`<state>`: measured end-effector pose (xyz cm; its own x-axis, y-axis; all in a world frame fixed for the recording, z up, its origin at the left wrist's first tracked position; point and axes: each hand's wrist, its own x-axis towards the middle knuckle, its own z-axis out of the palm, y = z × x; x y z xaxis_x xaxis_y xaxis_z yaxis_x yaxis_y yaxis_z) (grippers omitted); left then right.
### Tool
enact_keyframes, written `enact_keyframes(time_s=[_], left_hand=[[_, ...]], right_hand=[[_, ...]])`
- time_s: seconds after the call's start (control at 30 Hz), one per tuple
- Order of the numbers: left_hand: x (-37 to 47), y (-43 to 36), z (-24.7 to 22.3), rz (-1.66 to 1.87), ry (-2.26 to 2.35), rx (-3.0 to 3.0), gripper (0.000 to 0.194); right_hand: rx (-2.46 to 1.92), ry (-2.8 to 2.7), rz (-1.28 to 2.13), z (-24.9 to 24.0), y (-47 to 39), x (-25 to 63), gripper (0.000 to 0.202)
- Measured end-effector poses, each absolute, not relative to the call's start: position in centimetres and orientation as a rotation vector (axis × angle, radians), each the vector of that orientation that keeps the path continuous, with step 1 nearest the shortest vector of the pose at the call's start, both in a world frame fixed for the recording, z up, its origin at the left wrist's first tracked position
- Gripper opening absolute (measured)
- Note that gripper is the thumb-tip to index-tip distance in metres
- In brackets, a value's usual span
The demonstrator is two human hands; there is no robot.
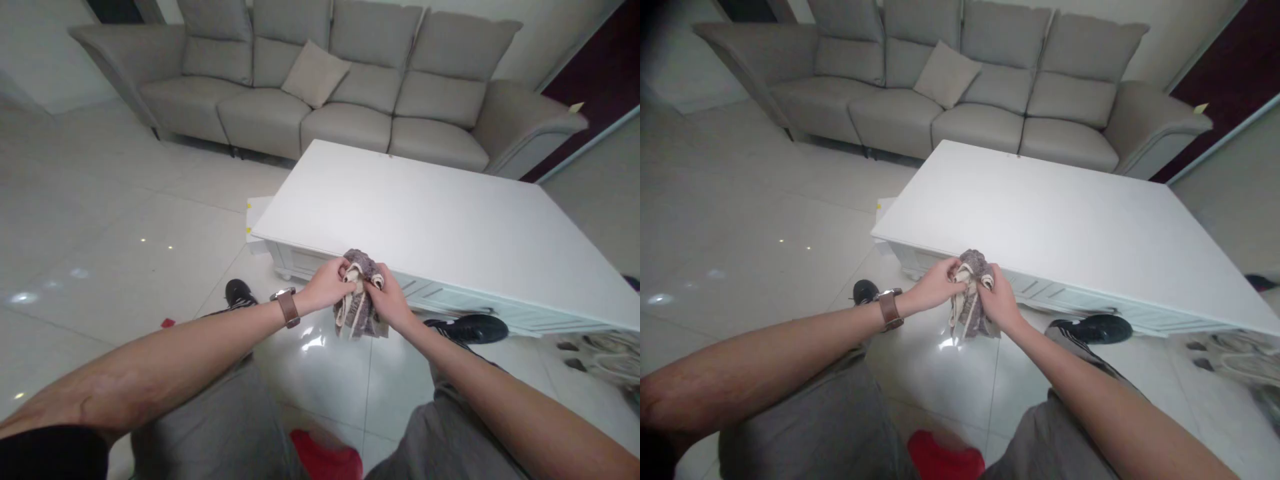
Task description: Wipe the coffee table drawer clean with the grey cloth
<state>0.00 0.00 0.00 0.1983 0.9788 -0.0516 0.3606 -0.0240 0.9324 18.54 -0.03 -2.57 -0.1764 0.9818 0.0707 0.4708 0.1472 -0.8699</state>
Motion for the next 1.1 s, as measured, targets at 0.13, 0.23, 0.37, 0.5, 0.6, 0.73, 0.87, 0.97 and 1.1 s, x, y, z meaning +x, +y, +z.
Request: enact_keyframes(time_s=[0.13,0.23,0.37,0.5,0.6,0.73,0.87,0.97,1.1], left_hand=[[0.1,0.0,-0.4,0.882,1.234,1.451,0.032],[0.1,0.0,-0.6,0.906,1.142,1.341,0.039],[0.0,-0.1,-0.6,0.935,1.093,1.272,0.052],[0.1,0.1,-0.9,0.949,1.149,1.268,0.047],[0.1,0.6,-1.2,0.967,1.205,1.259,0.032],[0.1,1.2,-1.6,0.976,1.179,1.226,0.025],[-0.1,1.2,-1.4,0.957,1.111,1.194,0.034],[-0.3,1.0,-1.0,0.931,1.103,1.285,0.04],[-0.3,0.7,-0.8,0.919,1.132,1.397,0.037]], right_hand=[[-1.264,-1.642,1.14,-2.8,-0.5,18.0,0.036],[-1.226,-1.577,1.22,-2.8,-0.8,17.9,0.033],[-1.211,-1.652,1.145,-2.3,-1.0,18.0,0.029],[-1.186,-1.697,1.104,-2.2,-1.1,18.0,0.028],[-1.22,-1.702,1.082,-2.3,-1.0,18.0,0.026],[-1.261,-1.697,1.071,-2.4,-0.8,18.1,0.026],[-1.285,-1.656,1.081,-2.6,-0.7,18.3,0.029],[-1.307,-1.632,1.095,-2.5,-0.7,18.4,0.03],[-1.295,-1.618,1.114,-2.4,-0.8,18.3,0.032]])
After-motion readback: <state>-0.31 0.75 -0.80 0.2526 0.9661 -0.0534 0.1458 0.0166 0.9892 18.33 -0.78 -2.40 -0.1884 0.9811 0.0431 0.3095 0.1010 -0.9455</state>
